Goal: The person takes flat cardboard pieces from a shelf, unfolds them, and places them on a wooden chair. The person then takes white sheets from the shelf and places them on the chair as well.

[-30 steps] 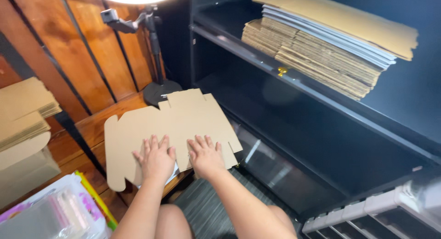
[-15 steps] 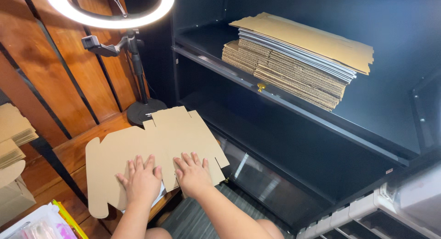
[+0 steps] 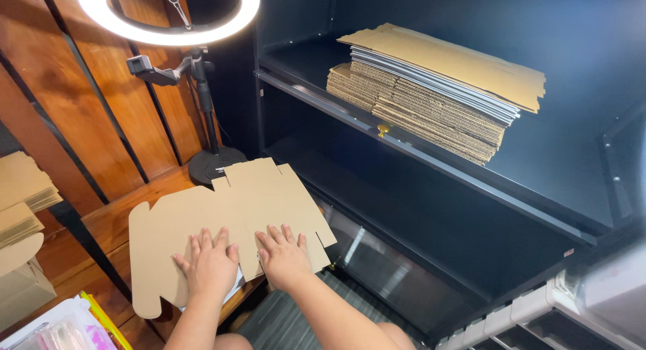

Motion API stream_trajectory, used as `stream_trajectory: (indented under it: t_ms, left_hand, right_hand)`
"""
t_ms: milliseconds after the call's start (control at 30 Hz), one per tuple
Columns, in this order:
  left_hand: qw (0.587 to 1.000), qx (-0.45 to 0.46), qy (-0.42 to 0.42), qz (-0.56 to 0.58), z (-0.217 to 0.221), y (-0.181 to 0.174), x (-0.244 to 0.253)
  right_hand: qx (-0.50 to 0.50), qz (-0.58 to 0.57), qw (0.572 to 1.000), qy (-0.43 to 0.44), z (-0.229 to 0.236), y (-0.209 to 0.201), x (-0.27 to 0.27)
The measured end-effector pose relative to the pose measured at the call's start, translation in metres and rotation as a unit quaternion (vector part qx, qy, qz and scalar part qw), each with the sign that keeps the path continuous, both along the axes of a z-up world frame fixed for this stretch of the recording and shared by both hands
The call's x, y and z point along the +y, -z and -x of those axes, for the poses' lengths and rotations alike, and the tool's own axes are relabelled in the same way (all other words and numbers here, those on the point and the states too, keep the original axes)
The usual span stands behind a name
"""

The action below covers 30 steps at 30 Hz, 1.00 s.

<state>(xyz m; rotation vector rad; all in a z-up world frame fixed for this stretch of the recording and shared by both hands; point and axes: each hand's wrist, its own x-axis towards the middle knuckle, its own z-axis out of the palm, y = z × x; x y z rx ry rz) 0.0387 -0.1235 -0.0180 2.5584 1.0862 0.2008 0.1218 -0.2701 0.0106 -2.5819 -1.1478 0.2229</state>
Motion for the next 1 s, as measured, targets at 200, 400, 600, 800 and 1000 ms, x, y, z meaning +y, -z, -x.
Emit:
stream_trajectory:
  t_ms: [200, 400, 600, 800, 1000]
  left_hand:
    - [1.000, 0.018, -0.010, -0.005, -0.003, -0.001, 0.001]
    - [0.992, -0.014, 0.014, -0.121, -0.039, -0.010, 0.010]
    - [0.831, -0.440, 0.142, -0.308, -0.106, -0.143, -0.044]
    - [0.774, -0.467, 0.276, -0.328, -0.180, -0.279, -0.119]
    - [0.806, -0.355, 0.387, -0.275, -0.257, -0.336, -0.162]
  right_hand:
    - [-0.004, -0.003, 1.000, -0.013, -0.004, 0.009, -0.010]
    - [-0.041, -0.087, 0.995, -0.031, -0.060, 0.006, -0.041]
    - [-0.427, -0.255, 0.866, 0.059, -0.141, -0.140, -0.132]
    - [-0.605, -0.311, 0.732, 0.035, -0.201, -0.275, -0.232]
    - [-0.608, -0.127, 0.761, 0.186, -0.239, -0.294, -0.259]
